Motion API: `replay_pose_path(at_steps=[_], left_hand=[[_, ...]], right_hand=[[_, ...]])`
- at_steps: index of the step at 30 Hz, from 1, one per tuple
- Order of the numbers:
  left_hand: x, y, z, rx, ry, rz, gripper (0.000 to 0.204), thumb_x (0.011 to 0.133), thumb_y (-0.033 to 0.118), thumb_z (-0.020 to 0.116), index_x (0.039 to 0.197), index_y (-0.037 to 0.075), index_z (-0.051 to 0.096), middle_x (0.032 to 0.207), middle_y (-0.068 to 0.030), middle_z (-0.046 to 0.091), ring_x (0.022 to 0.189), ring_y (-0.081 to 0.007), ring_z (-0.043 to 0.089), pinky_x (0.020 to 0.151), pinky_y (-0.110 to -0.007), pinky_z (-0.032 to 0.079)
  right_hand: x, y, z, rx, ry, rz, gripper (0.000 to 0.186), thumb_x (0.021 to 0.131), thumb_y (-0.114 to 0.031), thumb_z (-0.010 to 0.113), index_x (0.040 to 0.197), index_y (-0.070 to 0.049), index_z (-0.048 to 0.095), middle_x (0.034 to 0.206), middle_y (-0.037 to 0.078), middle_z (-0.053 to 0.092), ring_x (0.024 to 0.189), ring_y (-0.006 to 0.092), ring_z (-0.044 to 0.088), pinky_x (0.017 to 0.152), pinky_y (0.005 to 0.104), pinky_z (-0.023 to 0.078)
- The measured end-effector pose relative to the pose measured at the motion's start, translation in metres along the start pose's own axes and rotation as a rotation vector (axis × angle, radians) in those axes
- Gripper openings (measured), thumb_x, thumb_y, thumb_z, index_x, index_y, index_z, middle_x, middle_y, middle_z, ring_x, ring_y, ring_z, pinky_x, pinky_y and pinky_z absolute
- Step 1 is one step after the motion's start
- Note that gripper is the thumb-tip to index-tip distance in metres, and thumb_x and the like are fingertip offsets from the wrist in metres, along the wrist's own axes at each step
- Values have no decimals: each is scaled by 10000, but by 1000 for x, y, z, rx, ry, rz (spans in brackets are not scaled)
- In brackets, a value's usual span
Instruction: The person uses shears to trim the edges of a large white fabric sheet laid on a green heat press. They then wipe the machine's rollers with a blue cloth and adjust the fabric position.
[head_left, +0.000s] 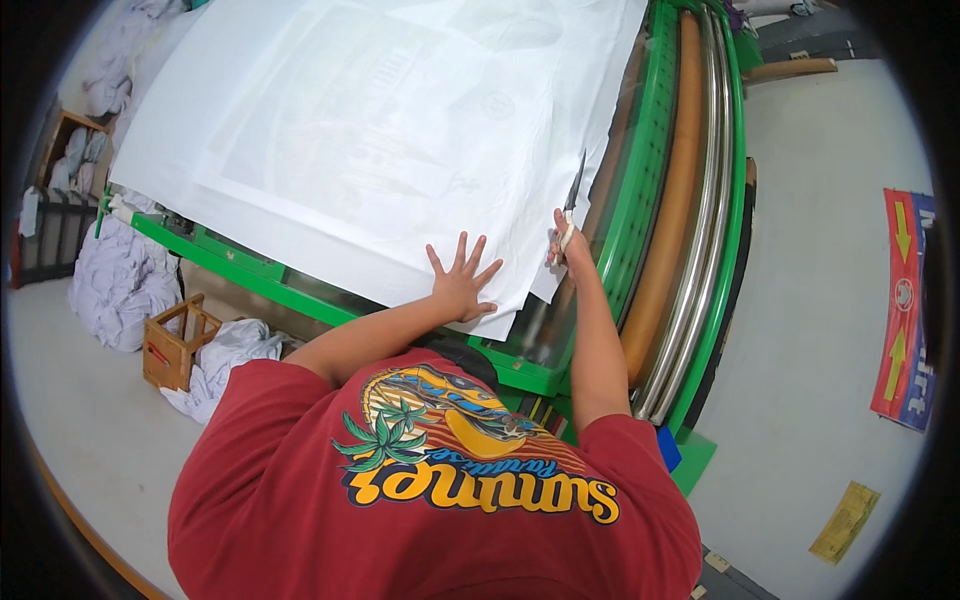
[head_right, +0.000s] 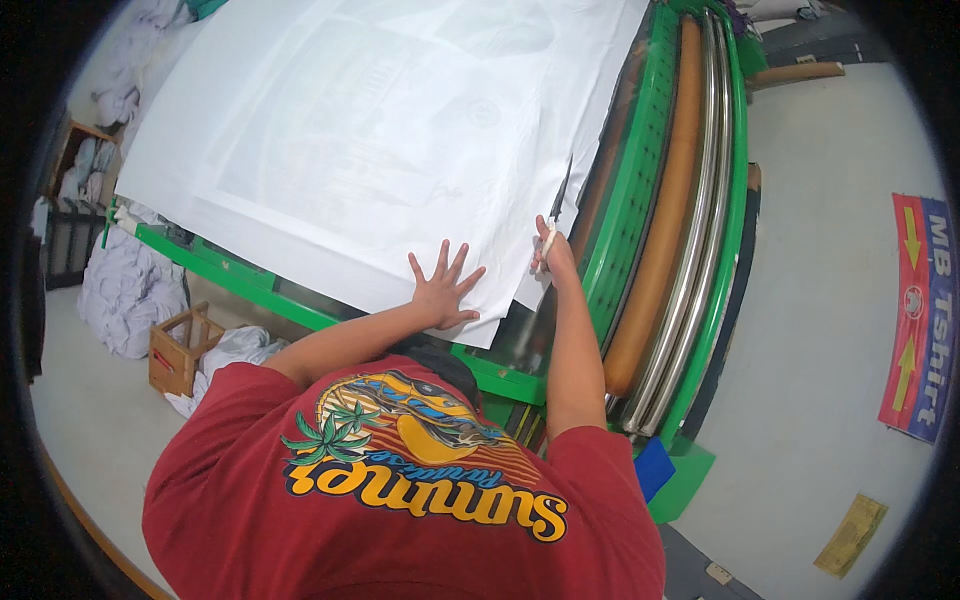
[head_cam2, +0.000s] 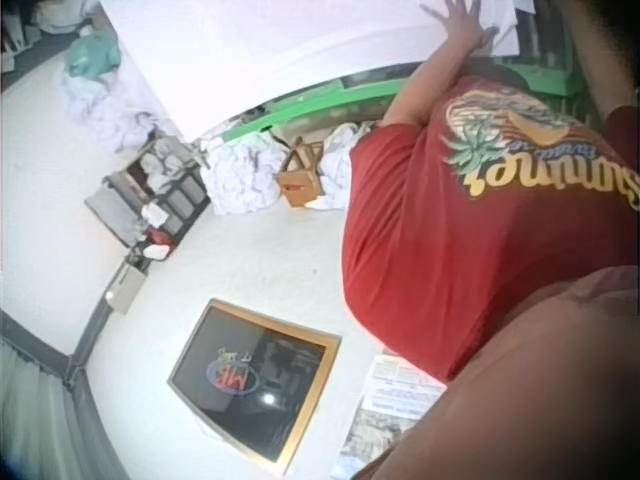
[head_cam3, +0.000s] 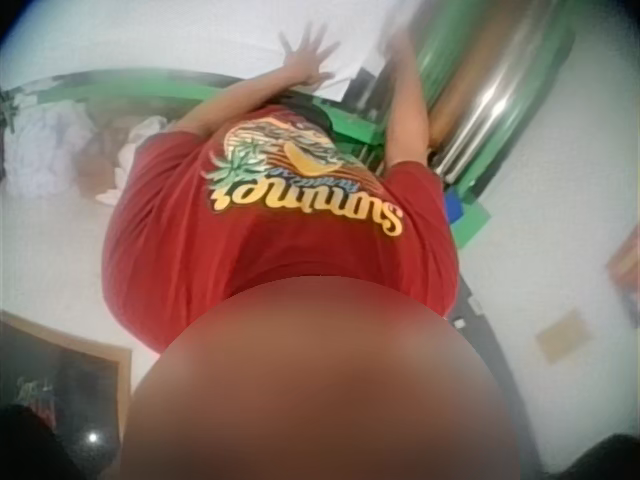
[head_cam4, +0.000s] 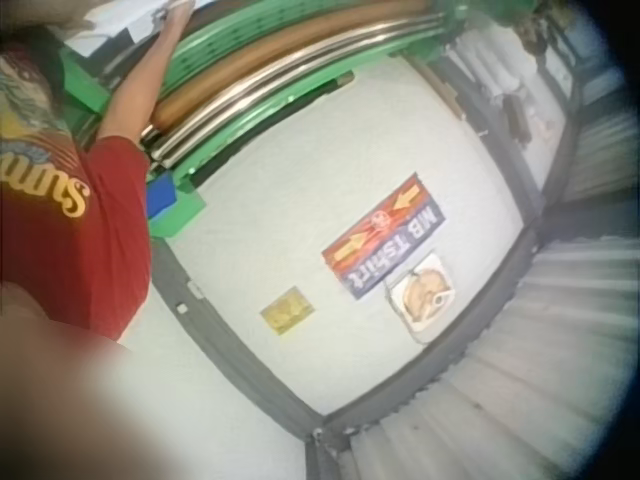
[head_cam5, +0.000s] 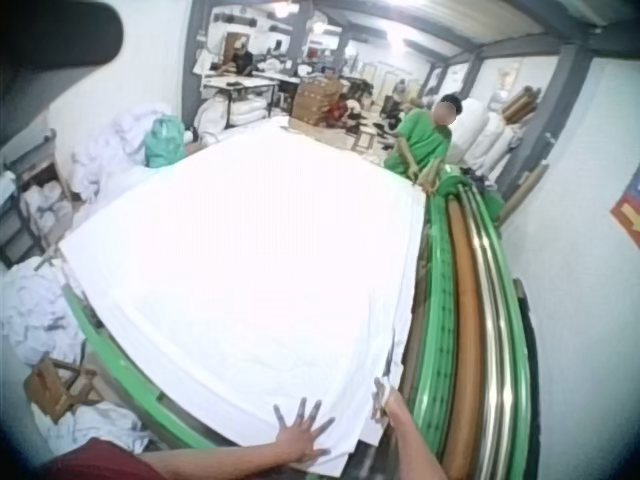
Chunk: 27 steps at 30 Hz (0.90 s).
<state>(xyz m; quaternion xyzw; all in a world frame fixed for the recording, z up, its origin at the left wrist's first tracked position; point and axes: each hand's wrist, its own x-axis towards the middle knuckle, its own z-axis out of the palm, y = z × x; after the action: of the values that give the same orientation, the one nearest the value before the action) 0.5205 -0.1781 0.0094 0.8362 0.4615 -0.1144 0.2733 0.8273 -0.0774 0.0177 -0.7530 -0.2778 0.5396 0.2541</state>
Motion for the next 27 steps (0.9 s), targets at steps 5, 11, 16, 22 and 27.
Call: replay_pose_path(at_steps=[5, 11, 16, 22, 27], left_hand=[[5, 5, -19, 13, -84, -4, 1075, 1055, 902, 610, 1946, 407, 267, 2045, -200, -58, 1834, -596, -134, 1305, -984, 127], [17, 10, -29, 181, -44, 37, 1027, 1031, 817, 728, 1896, 362, 414, 1984, -248, 230, 1780, -658, 146, 1355, -800, 322], [25, 8, -23, 283, 23, 78, 906, 1020, 617, 811, 1826, 346, 498, 1921, -244, 347, 1714, -652, 296, 1275, -768, 434], [37, 12, -9, 303, 123, 83, 674, 1070, 385, 749, 1716, 349, 564, 1827, -252, 461, 1643, -660, 401, 1194, -745, 501], [40, 13, -10, 351, 153, 92, 539, 1096, 354, 714, 1623, 339, 601, 1785, -250, 504, 1612, -659, 438, 1116, -706, 536]], right_hand=[[4, 0, 0, -110, 22, -69, 783, 1023, -889, 771, 1102, -120, 640, 665, 5, 607, 570, 184, 665, 593, 347, 550], [30, -28, -15, 21, -50, 26, 778, 1008, -896, 784, 1074, -134, 645, 662, 9, 619, 571, 188, 675, 592, 359, 534], [51, -32, -7, -151, 53, -56, 773, 1007, -900, 781, 1025, -143, 628, 657, 4, 610, 567, 198, 674, 591, 362, 536], [57, -49, -17, 88, -60, 12, 778, 1000, -918, 772, 1043, -152, 638, 659, -4, 601, 569, 194, 658, 627, 376, 571], [88, -79, -19, -28, 11, -11, 806, 988, -938, 764, 1049, -144, 641, 664, -4, 597, 568, 194, 651, 633, 373, 572]])
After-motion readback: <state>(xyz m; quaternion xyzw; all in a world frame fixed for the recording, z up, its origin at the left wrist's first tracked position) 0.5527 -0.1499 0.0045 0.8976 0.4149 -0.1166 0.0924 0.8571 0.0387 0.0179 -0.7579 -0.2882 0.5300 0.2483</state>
